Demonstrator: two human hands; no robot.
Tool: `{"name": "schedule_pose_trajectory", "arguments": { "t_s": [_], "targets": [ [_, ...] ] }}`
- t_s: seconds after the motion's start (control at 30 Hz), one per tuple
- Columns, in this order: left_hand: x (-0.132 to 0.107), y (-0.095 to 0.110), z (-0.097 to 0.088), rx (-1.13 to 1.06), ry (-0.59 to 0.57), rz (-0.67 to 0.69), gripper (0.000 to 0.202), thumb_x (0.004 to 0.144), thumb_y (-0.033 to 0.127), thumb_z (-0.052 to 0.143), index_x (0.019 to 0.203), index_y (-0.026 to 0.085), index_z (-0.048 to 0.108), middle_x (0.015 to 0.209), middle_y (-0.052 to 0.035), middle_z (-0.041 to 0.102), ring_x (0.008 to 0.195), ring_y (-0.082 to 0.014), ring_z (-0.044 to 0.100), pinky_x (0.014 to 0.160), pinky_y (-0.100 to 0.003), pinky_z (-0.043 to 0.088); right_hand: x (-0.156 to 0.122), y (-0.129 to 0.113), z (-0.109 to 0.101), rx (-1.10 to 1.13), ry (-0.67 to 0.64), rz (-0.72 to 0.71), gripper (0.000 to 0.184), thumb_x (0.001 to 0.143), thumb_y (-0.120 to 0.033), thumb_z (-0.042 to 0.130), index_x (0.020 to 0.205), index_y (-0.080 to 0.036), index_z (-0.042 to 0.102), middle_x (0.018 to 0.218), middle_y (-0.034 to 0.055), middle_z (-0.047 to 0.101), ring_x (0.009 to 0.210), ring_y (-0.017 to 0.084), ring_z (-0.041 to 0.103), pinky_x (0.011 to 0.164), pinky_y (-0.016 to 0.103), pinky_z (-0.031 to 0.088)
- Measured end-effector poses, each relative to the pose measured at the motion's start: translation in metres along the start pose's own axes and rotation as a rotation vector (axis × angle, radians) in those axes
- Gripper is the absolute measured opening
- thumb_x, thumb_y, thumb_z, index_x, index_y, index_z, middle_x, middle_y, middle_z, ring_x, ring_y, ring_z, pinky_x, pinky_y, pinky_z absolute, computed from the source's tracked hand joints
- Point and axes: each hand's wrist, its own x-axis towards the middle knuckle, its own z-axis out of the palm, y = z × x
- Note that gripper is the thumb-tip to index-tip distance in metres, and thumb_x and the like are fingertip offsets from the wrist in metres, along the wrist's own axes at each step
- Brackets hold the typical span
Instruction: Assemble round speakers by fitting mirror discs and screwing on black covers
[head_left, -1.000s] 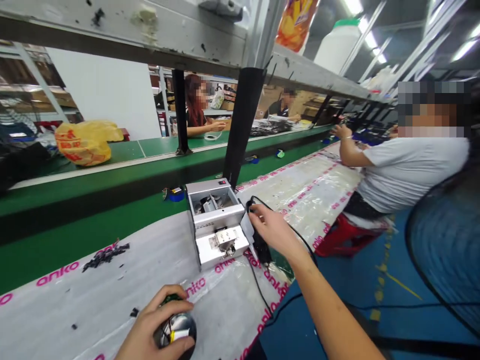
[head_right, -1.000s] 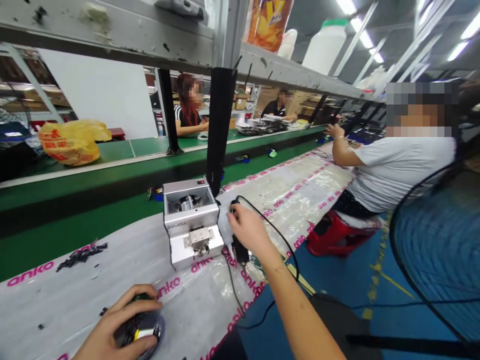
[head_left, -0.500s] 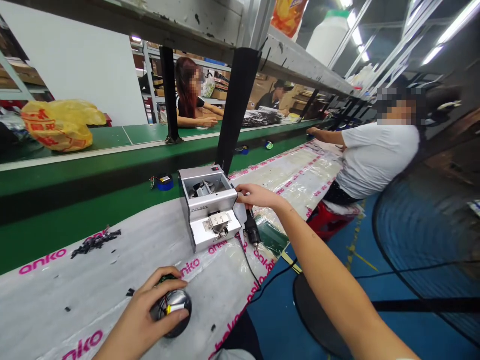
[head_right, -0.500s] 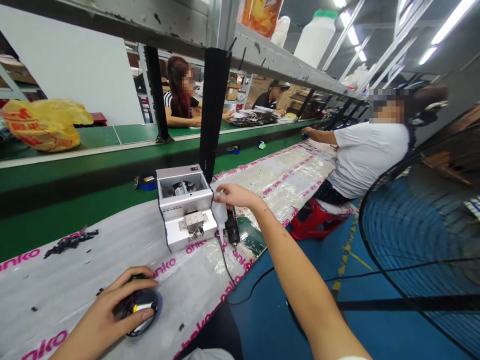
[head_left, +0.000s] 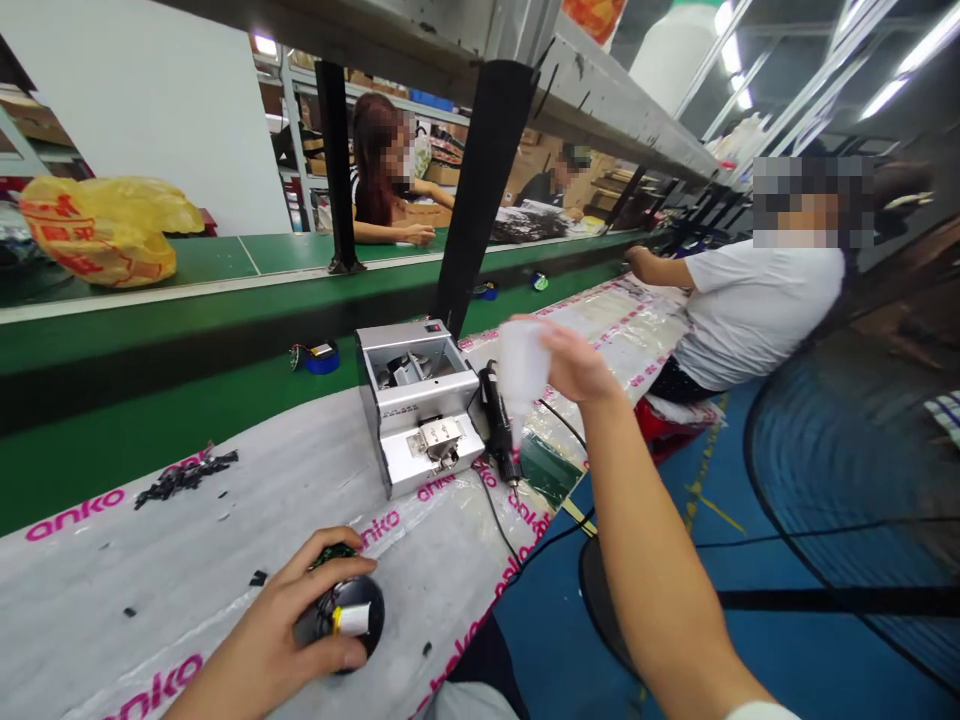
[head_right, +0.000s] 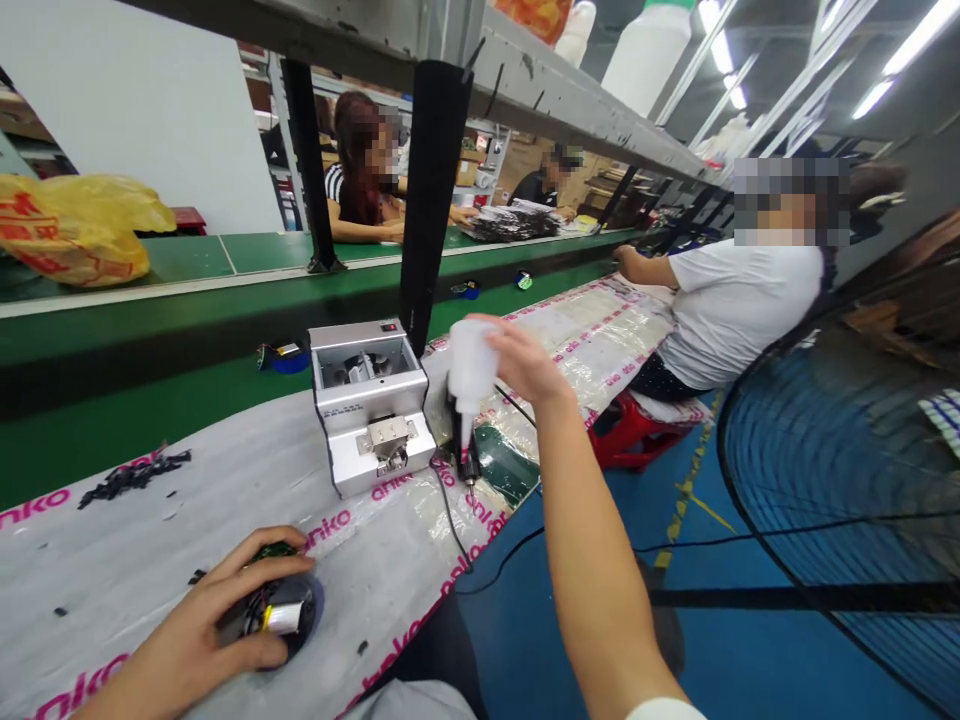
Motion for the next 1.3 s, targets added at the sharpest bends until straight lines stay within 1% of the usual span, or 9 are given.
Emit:
{"name": "schedule_pose_trajectory", "arguments": {
  "t_s": [0.1,0.23,0.3,0.4,0.47,0.57,0.73,1.1,1.3],
  "targets": [
    [-0.004,0.004,-0.007,-0.037,-0.123,-0.034,0.082,0.054,0.042,0.095,0.129,0.040,0.063,0.141,-0.0058,0.051,0.131,-0.0331,0.054,0.109,-0.040,0.047,-0.025,-0.005,0.006,0.226,0.277,-0.165,0.059,0.090,-0.064,0.040,0.116,-0.018,0.068,0.141,0.0092,0.057,0.128,0.030,0.054,0.091,0.037,0.052],
    [-0.006,0.011,-0.003,-0.010,-0.059,-0.057,0.070,0.063,0.026,0.091,0.126,0.032,0.061,0.134,-0.0066,0.051,0.126,-0.0288,0.056,0.108,-0.040,0.048,-0.085,-0.009,0.053,0.447,0.380,-0.186,0.059,0.083,-0.078,0.047,0.118,-0.034,0.064,0.142,0.0015,0.053,0.136,0.023,0.046,0.109,0.037,0.042],
    [-0.005,0.011,0.002,0.029,0.047,-0.030,0.060,0.067,0.026,0.088,0.121,0.027,0.060,0.130,-0.0082,0.051,0.122,-0.0290,0.057,0.104,-0.041,0.050,-0.117,-0.011,0.086,0.552,0.368,-0.081,0.056,0.083,-0.079,0.049,0.117,-0.038,0.065,0.137,0.0013,0.057,0.127,0.025,0.054,0.105,0.040,0.046],
    [-0.003,0.006,0.007,0.091,0.161,0.007,0.062,0.069,0.033,0.087,0.122,0.025,0.056,0.130,-0.0103,0.051,0.123,-0.0310,0.055,0.102,-0.044,0.050,-0.150,-0.014,0.133,0.602,0.230,0.114,0.076,0.075,-0.090,0.041,0.126,-0.037,0.060,0.110,0.0082,0.063,0.087,0.026,0.063,0.075,0.042,0.055],
    [-0.002,0.003,0.008,0.104,0.185,0.024,0.069,0.064,0.040,0.090,0.121,0.025,0.054,0.130,-0.0112,0.052,0.123,-0.0331,0.053,0.102,-0.048,0.049,-0.157,-0.016,0.157,0.627,0.211,0.103,0.077,0.073,-0.088,0.047,0.128,-0.036,0.059,0.092,0.0068,0.059,0.067,0.021,0.055,0.060,0.036,0.051],
    [-0.001,0.002,0.008,0.085,0.177,0.052,0.073,0.060,0.048,0.091,0.118,0.024,0.053,0.131,-0.0125,0.053,0.124,-0.0351,0.053,0.104,-0.052,0.047,-0.154,-0.019,0.179,0.674,0.371,0.017,0.077,0.061,-0.082,0.070,0.120,-0.032,0.064,0.092,0.0037,0.055,0.070,0.018,0.053,0.063,0.032,0.052],
    [0.001,0.006,0.007,0.043,0.153,0.013,0.071,0.060,0.046,0.092,0.114,0.022,0.052,0.135,-0.0132,0.050,0.125,-0.0352,0.052,0.102,-0.052,0.047,-0.152,-0.010,0.193,0.746,0.463,-0.021,0.075,0.055,-0.071,0.084,0.117,-0.033,0.064,0.109,0.0015,0.063,0.096,0.023,0.062,0.084,0.038,0.055],
    [0.000,0.011,0.006,0.048,0.132,-0.041,0.068,0.062,0.040,0.092,0.114,0.022,0.053,0.138,-0.0115,0.047,0.126,-0.0345,0.051,0.102,-0.050,0.047,-0.144,-0.002,0.201,0.780,0.515,-0.023,0.069,0.058,-0.066,0.085,0.113,-0.031,0.064,0.098,-0.0012,0.062,0.084,0.017,0.062,0.080,0.030,0.057],
    [-0.002,0.011,0.004,0.022,0.117,-0.008,0.067,0.066,0.034,0.089,0.123,0.025,0.055,0.145,-0.0102,0.041,0.132,-0.0342,0.047,0.107,-0.049,0.044,-0.134,0.001,0.208,0.719,0.546,0.021,0.079,0.054,-0.068,0.086,0.117,-0.029,0.059,0.101,0.0018,0.064,0.084,0.020,0.066,0.078,0.036,0.059]
  ]
}}
